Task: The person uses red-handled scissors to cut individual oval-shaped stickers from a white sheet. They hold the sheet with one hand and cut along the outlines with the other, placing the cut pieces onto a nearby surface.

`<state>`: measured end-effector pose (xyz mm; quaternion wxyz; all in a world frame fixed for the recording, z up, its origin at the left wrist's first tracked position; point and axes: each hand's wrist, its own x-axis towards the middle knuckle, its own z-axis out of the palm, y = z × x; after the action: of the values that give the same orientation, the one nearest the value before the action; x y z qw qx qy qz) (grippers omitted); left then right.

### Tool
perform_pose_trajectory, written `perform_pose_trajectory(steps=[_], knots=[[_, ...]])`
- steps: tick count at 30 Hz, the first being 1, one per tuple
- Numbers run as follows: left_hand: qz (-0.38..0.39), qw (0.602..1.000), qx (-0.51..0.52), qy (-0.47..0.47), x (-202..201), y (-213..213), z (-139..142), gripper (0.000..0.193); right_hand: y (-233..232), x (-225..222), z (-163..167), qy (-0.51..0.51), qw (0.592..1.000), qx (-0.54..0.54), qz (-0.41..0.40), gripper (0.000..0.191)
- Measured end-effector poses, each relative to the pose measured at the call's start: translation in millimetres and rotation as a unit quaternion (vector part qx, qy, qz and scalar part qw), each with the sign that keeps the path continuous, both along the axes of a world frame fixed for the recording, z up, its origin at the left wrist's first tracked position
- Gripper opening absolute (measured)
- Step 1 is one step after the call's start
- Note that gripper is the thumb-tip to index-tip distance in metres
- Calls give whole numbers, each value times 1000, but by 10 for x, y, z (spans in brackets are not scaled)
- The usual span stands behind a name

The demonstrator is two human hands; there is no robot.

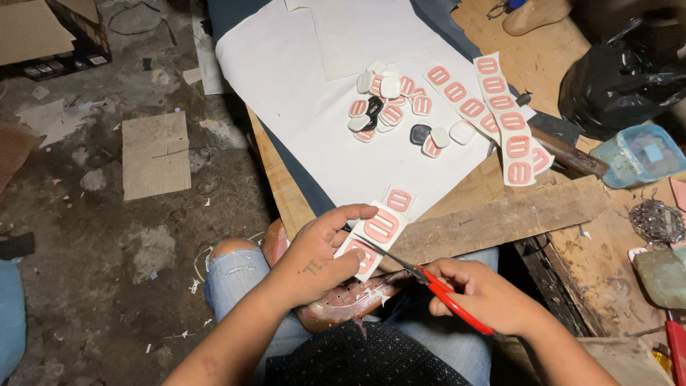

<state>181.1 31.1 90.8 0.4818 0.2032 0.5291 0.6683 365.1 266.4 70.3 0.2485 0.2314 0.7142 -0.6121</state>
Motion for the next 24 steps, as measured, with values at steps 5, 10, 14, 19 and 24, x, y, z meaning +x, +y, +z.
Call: perform_pose_trajectory(steps=[5,10,14,19,24], knots=[[-4,1000,4,17,-10,-14,30,68,52,34,-79,31,999,-24,-5,28],[-2,1000,7,23,-19,-17,23,67,85,55,-164,37,999,-10,-14,24],[-7,1000,16,19,-40,10,-10,67,128,68,-208,42,999,-4,-13,22],[-14,998,-42,37,-87,72,-144,69,138,69,-232,54,998,0,-32,17],[26,993,3,112,-257,318,-441,65,225,64,-68,77,989,116,-47,23]])
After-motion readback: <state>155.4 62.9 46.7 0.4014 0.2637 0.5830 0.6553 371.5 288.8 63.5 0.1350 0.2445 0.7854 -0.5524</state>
